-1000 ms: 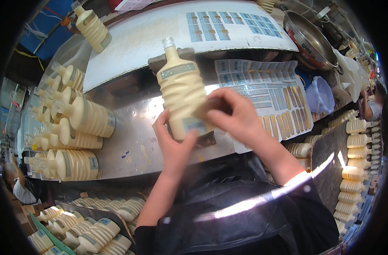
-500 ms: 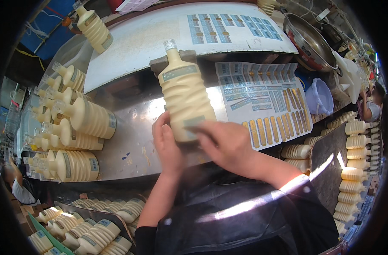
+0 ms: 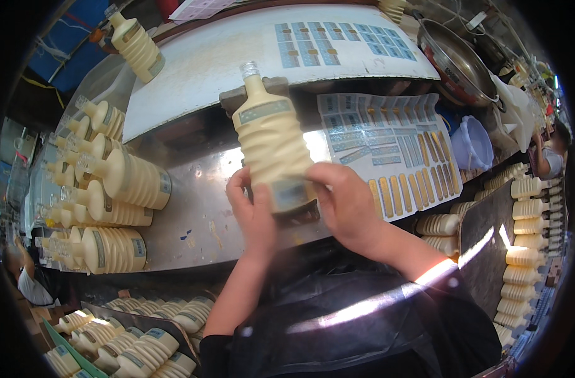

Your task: The person applies adhesive labels to cream-colored plastic bottles. They pick a label from a sheet, peel it, and smooth it onto the bottle's body, repeating the process for multiple bottles.

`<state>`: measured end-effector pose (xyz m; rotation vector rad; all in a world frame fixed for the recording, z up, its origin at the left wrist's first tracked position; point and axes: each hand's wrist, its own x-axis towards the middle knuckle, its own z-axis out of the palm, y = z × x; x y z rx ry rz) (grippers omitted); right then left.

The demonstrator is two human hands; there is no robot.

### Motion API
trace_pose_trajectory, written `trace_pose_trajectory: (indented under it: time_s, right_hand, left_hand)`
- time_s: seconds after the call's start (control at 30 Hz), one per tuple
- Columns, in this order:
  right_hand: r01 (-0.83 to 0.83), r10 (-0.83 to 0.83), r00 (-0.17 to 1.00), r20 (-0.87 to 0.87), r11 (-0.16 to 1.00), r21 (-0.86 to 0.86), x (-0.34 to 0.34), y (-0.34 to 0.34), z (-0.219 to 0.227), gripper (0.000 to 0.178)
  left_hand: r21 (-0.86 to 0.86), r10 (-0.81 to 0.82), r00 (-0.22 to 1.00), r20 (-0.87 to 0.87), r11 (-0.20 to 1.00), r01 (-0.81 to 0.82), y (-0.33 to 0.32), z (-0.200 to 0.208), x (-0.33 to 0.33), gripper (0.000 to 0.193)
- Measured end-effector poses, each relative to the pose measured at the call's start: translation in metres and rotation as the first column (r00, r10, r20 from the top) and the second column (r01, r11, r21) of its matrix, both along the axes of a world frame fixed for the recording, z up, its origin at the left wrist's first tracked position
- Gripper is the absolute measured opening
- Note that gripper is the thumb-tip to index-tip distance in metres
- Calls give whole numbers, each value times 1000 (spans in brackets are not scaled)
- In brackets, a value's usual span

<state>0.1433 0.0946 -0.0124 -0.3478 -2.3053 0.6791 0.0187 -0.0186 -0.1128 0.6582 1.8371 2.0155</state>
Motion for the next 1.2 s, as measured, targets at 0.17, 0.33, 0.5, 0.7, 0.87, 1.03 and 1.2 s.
trace_pose_trajectory:
  time_s: [0.17,0.33,0.5,0.7,0.87,1.03,1.2]
  right_hand:
    - [-297,315,949,29,859,418,-11,-18,-12,22]
    - [-132,198,976,-87,863,488,-19,-33,1,17]
    - [-234,200,972,124,876,421,-16,-42,-15,15]
    - [191,-186,951,245,982,3,3,-11,2,21]
    - [274,-175,930,324,916,-292,11,-16,-6,30]
    - [359,-225,906,359,857,-369,16,8,-18,30]
    - [227,-122,955,270,889,-398,7,-13,-1,34]
  left_hand:
    - [175,-80,963,257,984,35,-6,7,-9,32]
    - [256,-108,918,380,967,7,-15,1,-18,33]
    - [139,-78,963,258,989,43,-16,-5,-26,41]
    - [103,-43,986,162,994,27,-16,-6,-11,49]
    - [-277,2,922,-387,953,-118,-8,1,11,76]
    - [-288,-29,923,-384,953,-90,-9,2,14,76]
    - [-288,-27,950,-311,955,-67,-9,2,15,76]
